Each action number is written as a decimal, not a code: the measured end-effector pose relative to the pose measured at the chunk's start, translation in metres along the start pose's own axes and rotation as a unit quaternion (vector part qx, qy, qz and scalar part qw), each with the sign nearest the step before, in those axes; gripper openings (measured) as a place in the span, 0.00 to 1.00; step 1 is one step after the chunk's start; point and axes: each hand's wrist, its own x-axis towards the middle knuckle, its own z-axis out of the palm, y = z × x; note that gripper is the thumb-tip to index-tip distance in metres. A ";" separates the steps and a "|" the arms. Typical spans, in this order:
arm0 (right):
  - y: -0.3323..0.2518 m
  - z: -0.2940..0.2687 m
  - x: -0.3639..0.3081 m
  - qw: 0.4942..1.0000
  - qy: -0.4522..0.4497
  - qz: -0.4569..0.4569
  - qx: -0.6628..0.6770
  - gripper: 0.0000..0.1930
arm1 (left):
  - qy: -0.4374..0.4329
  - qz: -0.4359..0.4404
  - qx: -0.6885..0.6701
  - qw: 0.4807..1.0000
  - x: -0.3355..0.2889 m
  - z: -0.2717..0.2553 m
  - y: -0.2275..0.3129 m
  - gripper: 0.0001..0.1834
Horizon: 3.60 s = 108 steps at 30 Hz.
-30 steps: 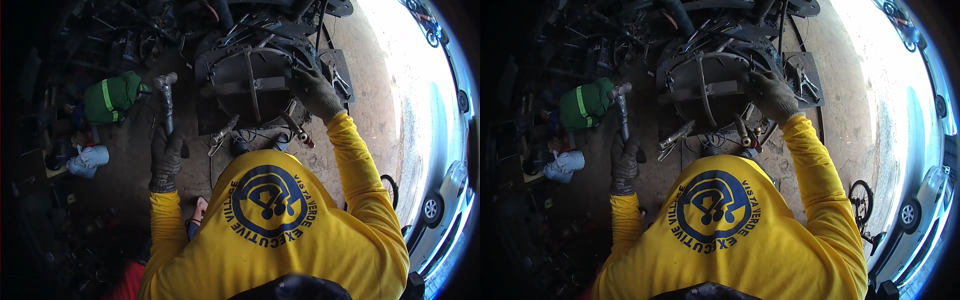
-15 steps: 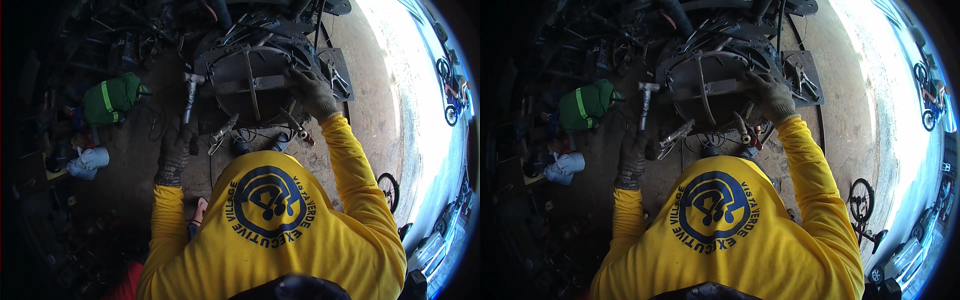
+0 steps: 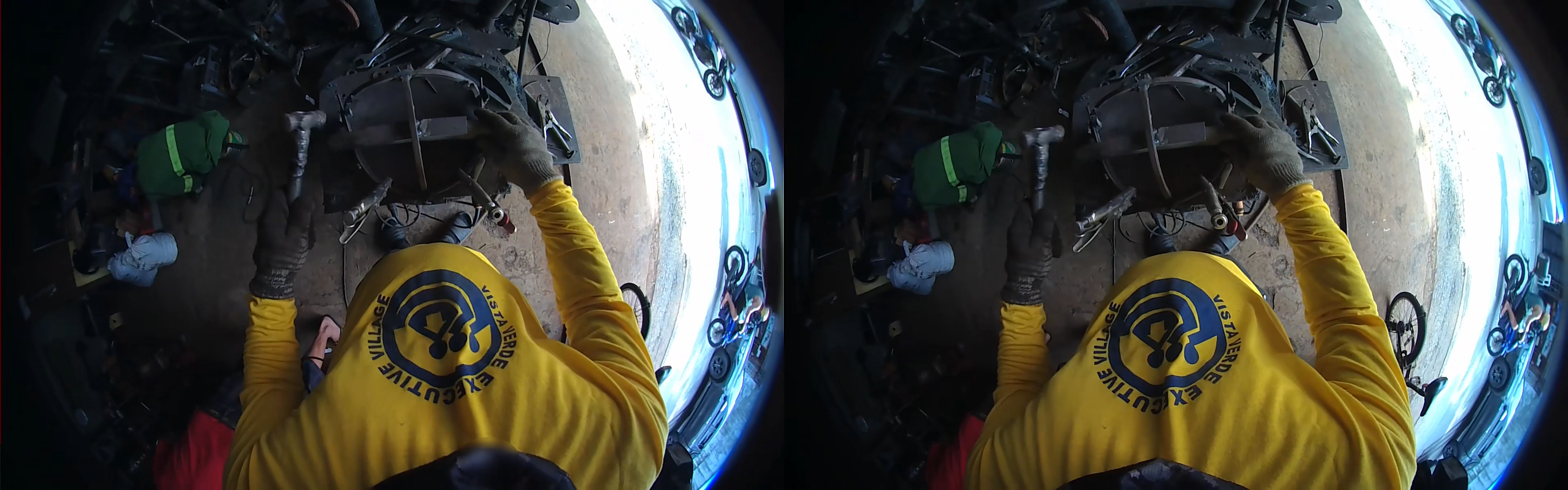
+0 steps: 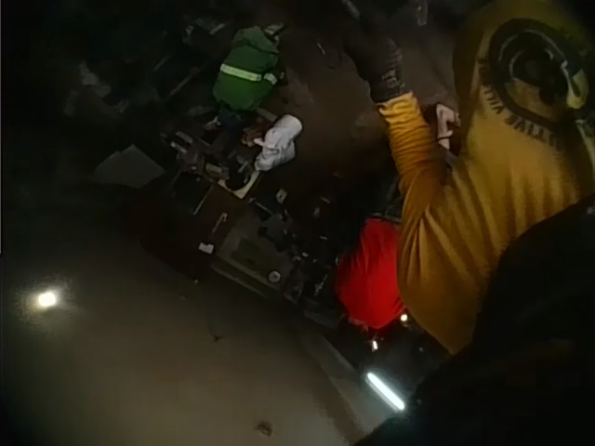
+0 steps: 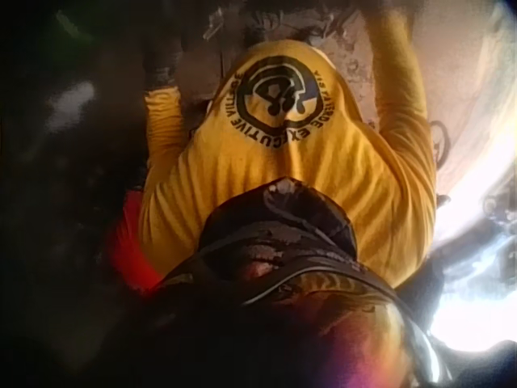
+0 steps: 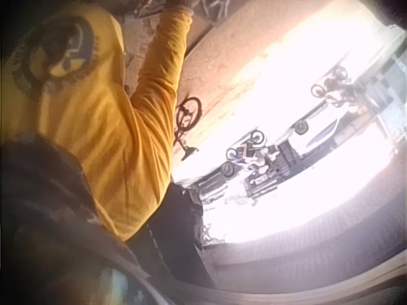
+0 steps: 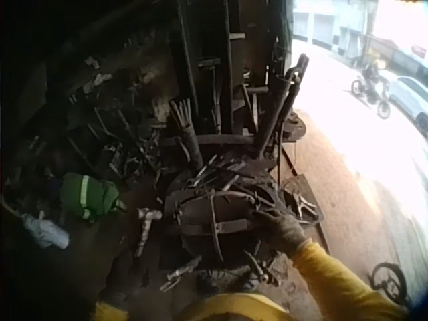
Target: The person uses pliers and a hammer to shape and assemble a metal component on a workstation, occasionally using a grinder that produces sparks.
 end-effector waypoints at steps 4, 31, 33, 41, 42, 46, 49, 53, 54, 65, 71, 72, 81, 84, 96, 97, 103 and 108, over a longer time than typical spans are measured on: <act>0.000 -0.001 -0.001 1.000 0.007 0.012 0.018 0.25 | 0.124 0.095 -0.201 0.967 -0.003 0.000 0.029 0.21; 0.002 0.003 0.000 0.998 -0.021 0.045 0.040 0.26 | 0.081 0.104 -0.068 0.989 0.003 0.027 0.017 0.15; 0.007 0.000 0.002 0.995 -0.054 0.044 0.078 0.26 | 0.086 0.100 -0.132 0.982 0.003 0.025 0.023 0.14; -0.108 -0.089 0.051 0.978 0.027 -0.115 0.173 0.36 | 0.097 0.349 -0.029 0.932 0.092 0.016 0.068 0.18; -0.130 -0.095 0.058 0.968 0.014 -0.170 0.182 0.32 | 0.194 0.478 0.294 0.805 0.105 0.011 0.070 0.21; -0.162 -0.104 0.072 0.965 0.180 -0.158 0.109 0.26 | 0.146 0.650 0.286 0.688 0.100 0.042 0.179 0.26; -0.147 -0.121 0.050 0.978 0.180 -0.013 0.102 0.22 | -0.066 0.579 0.057 0.810 0.109 0.045 0.189 0.27; -0.107 -0.109 -0.006 0.945 0.142 0.089 0.281 0.20 | -0.139 0.278 -0.069 0.948 0.126 0.036 0.111 0.23; -0.095 -0.101 -0.021 0.951 0.113 0.121 0.261 0.20 | -0.117 0.216 -0.064 0.967 0.128 0.037 0.077 0.24; -0.034 -0.024 -0.115 0.862 -0.063 0.360 0.351 0.24 | 0.030 0.210 0.098 0.972 0.096 0.095 -0.067 0.23; -0.063 -0.052 -0.097 0.819 0.039 0.189 0.540 0.30 | 0.057 0.212 0.090 0.971 0.093 0.098 -0.062 0.20; -0.063 -0.050 -0.099 0.822 0.041 0.173 0.541 0.31 | 0.056 0.213 0.090 0.971 0.093 0.099 -0.060 0.20; -0.035 -0.013 -0.127 0.784 0.025 0.332 0.523 0.27 | 0.010 0.144 0.033 0.989 0.097 0.095 -0.046 0.23; -0.043 -0.040 -0.112 0.803 0.048 0.265 0.531 0.25 | 0.034 0.133 0.008 0.990 0.096 0.091 -0.064 0.24; -0.160 -0.104 0.016 0.932 0.005 0.045 0.358 0.25 | -0.025 0.411 0.034 0.911 0.080 0.026 0.125 0.21; -0.169 -0.100 0.025 0.948 0.001 0.003 0.317 0.25 | 0.001 0.432 0.102 0.896 0.076 0.030 0.108 0.21; -0.159 -0.086 0.022 0.982 0.010 -0.089 0.169 0.29 | 0.031 0.292 -0.075 0.953 0.102 0.014 0.058 0.20; -0.076 -0.081 -0.043 0.887 0.130 0.210 0.389 0.24 | 0.008 0.024 -0.180 0.983 0.151 -0.034 0.025 0.13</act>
